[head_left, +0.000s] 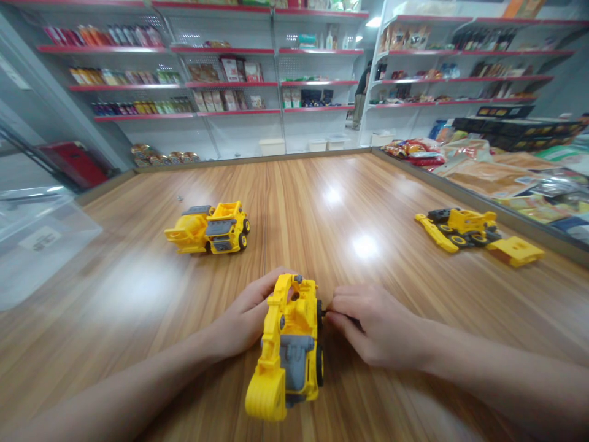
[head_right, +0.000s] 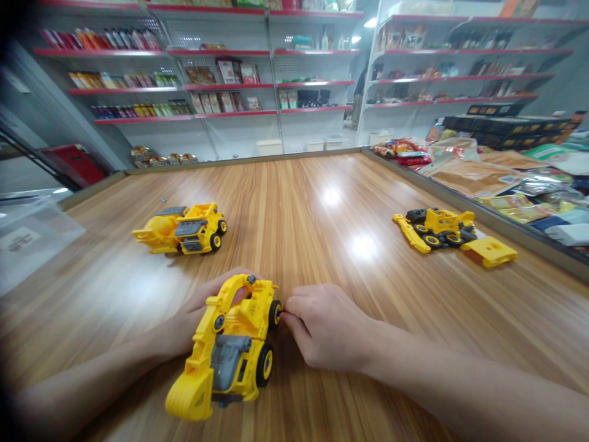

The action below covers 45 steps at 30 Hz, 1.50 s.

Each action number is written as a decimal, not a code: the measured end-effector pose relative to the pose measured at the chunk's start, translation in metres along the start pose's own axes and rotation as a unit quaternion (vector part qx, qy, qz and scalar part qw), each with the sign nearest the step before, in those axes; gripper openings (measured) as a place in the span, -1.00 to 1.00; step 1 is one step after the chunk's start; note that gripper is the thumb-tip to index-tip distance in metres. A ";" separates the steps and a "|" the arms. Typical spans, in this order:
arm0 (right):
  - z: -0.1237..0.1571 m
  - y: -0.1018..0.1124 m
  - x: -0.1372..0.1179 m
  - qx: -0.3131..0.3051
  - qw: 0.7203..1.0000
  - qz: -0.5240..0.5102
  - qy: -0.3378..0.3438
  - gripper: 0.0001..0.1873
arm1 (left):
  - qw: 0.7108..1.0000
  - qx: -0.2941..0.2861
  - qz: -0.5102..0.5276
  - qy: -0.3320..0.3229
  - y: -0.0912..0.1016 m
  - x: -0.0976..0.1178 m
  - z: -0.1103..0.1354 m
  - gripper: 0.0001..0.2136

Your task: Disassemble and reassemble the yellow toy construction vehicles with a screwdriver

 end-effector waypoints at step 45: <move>-0.001 0.000 0.004 0.002 0.999 -0.019 -0.044 -0.85 | 1.000 0.006 0.027 0.012 0.004 -0.008 0.000 -0.80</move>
Point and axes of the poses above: each hand's wrist, its own z-axis away from the middle knuckle, its own y-axis out of the back of the hand, x = y × z, the point moved 5 cm from there along -z, towards the middle knuckle, and after that the axes turned 6 degrees about z, right-handed, at the moved point
